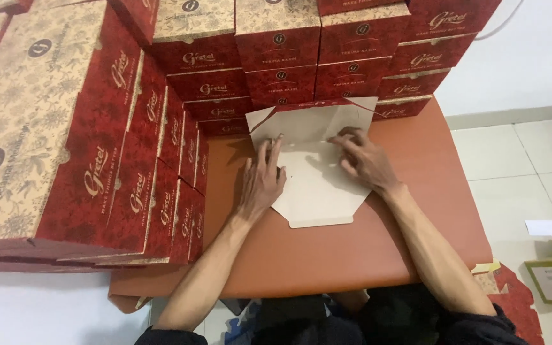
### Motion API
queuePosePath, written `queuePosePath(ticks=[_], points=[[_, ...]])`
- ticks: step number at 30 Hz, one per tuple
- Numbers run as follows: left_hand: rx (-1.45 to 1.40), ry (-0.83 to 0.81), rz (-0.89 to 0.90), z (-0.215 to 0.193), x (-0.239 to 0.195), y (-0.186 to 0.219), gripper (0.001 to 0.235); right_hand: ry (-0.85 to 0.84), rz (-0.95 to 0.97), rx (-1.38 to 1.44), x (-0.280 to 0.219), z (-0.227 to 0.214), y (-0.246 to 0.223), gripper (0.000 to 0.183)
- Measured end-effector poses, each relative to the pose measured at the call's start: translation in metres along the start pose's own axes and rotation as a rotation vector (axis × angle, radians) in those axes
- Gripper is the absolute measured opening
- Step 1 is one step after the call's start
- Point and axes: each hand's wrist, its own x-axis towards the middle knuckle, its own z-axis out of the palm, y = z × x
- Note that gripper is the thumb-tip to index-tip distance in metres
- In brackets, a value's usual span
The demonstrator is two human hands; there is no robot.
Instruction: Folding flat cardboard templates into small rectangular boxes and stacking them.
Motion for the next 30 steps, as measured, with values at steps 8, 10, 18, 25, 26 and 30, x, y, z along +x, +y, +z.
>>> queuePosePath(ticks=[8,10,18,25,26,30], points=[[-0.06,-0.208,-0.3,-0.034,-0.006,0.023,0.115,-0.046,0.292,-0.255,-0.003,-0.041,-0.027,0.068],[-0.048,-0.224,-0.318,-0.03,-0.008,0.02,0.124,-0.046,0.352,-0.216,-0.001,-0.047,-0.038,0.071],[-0.228,-0.067,-0.396,-0.03,-0.008,0.026,0.129,0.418,0.234,0.237,0.003,-0.049,-0.068,0.033],[-0.341,0.323,-0.087,0.005,-0.012,0.011,0.088,0.571,-0.156,0.347,-0.001,-0.018,-0.068,0.02],[-0.441,0.396,-0.017,0.008,-0.011,0.012,0.072,0.514,-0.146,0.37,0.001,-0.018,-0.071,0.023],[-0.67,0.3,0.084,0.006,-0.017,0.02,0.047,0.161,-0.173,0.328,-0.001,-0.019,-0.079,0.027]])
